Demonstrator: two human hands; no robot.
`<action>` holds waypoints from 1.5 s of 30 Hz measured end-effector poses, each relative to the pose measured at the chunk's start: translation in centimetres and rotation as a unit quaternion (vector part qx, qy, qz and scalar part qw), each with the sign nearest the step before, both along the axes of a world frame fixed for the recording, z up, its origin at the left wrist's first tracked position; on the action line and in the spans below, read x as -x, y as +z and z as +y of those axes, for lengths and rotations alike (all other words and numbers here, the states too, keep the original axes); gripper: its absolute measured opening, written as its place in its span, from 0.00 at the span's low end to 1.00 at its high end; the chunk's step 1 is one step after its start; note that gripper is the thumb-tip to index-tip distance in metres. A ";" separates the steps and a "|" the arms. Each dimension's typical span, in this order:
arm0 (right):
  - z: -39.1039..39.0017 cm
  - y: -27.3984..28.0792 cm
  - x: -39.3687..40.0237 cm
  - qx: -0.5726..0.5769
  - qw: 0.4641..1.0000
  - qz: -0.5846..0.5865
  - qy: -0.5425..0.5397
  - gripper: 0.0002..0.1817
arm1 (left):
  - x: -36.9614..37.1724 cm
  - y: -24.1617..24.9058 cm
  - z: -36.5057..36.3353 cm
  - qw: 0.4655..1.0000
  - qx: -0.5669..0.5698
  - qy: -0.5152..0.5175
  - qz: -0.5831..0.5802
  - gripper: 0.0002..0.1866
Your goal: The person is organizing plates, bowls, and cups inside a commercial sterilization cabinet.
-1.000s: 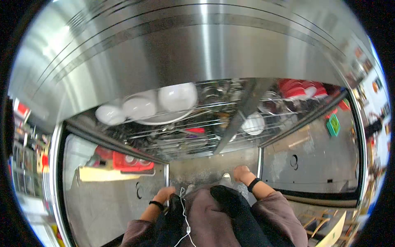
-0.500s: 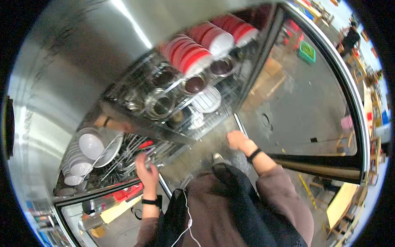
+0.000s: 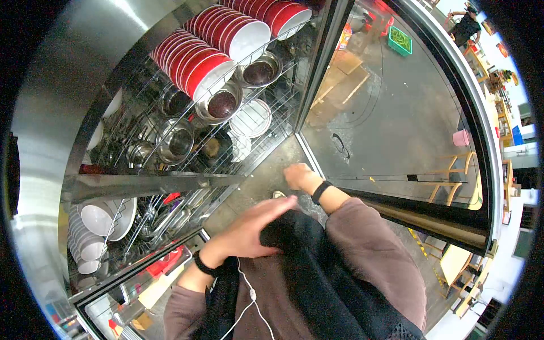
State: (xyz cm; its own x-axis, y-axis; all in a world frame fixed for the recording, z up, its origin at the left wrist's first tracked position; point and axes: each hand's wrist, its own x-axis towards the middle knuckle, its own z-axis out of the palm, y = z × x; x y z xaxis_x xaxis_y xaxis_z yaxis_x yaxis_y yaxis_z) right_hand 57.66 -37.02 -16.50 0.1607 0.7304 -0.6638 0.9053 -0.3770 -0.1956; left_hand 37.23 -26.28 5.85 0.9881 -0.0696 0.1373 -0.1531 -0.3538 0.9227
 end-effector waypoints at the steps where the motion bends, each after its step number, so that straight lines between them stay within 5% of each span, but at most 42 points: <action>1: 0.9 0.3 0.2 -0.038 0.999 0.025 -0.011 0.17 | -0.4 -0.3 -0.5 0.999 0.022 -0.041 -0.022 0.31; 4: 2.1 0.1 0.7 -0.146 0.988 0.046 -0.004 0.22 | 0.8 -4.2 -0.4 0.958 -0.024 -0.264 0.111 0.32; 7: 1.8 3.5 0.4 -0.023 0.974 0.227 -0.014 0.30 | 3.1 -4.7 1.2 0.961 0.020 -0.258 0.100 0.23; 8: 1.0 2.7 0.6 0.102 0.935 0.338 -0.020 0.38 | 3.9 -4.6 1.9 0.962 0.022 -0.257 0.093 0.22; 9: -0.1 2.8 1.0 0.201 0.893 0.402 0.025 0.38 | 4.7 -4.3 2.3 0.968 0.021 -0.233 0.093 0.19; 11: -3.0 4.7 2.6 0.230 0.744 0.621 -0.083 0.39 | 5.5 -2.6 3.4 0.966 0.049 -0.215 0.133 0.21; 12: -4.3 3.1 3.5 0.098 0.781 0.616 -0.032 0.37 | 5.9 -1.9 4.0 0.966 0.063 -0.202 0.152 0.22; 14: -5.4 5.9 5.5 0.011 0.733 0.666 -0.135 0.36 | 7.2 -1.1 5.6 0.981 0.054 -0.131 0.131 0.23; 17: -5.1 8.8 5.3 0.038 0.752 0.635 -0.175 0.34 | 9.7 0.5 8.0 0.993 0.001 0.009 0.115 0.21; 18: -5.2 9.4 5.2 0.039 0.653 0.734 -0.181 0.34 | 10.8 0.8 8.9 0.991 -0.017 0.058 0.120 0.20; 20: -4.5 12.1 5.9 -0.035 0.610 0.773 -0.170 0.31 | 13.2 1.0 10.3 0.978 -0.048 0.156 0.127 0.19; 23: -4.4 10.6 5.0 0.063 0.722 0.683 -0.085 0.25 | 16.5 0.5 11.7 0.940 -0.065 0.298 0.154 0.14; 27: -4.3 6.4 4.1 0.072 0.713 0.680 -0.153 0.20 | 18.6 -0.4 12.7 0.890 -0.120 0.397 0.188 0.14; 30: -3.0 4.5 3.1 0.019 0.780 0.605 -0.161 0.22 | 18.7 -1.0 12.5 0.866 -0.253 0.405 0.151 0.20; 32: -0.6 5.1 1.6 -0.048 0.896 0.431 -0.093 0.27 | 18.4 -1.9 12.4 0.838 -0.339 0.407 0.131 0.38; 34: 2.3 6.6 0.5 -0.153 0.936 0.302 -0.095 0.24 | 17.9 -2.7 12.3 0.809 -0.366 0.434 0.156 0.44; 36: 5.5 6.9 -0.4 -0.361 0.907 0.194 -0.099 0.16 | 18.9 -5.9 13.1 0.794 -0.370 0.452 0.169 0.48; 38: 8.8 10.5 -0.7 -0.467 0.846 0.206 -0.155 0.11 | 18.8 -8.1 13.5 0.783 -0.356 0.472 0.191 0.52; 45: 15.6 13.7 -1.1 -0.611 0.788 0.038 -0.065 0.11 | 18.1 -10.7 13.2 0.780 -0.285 0.515 0.210 0.58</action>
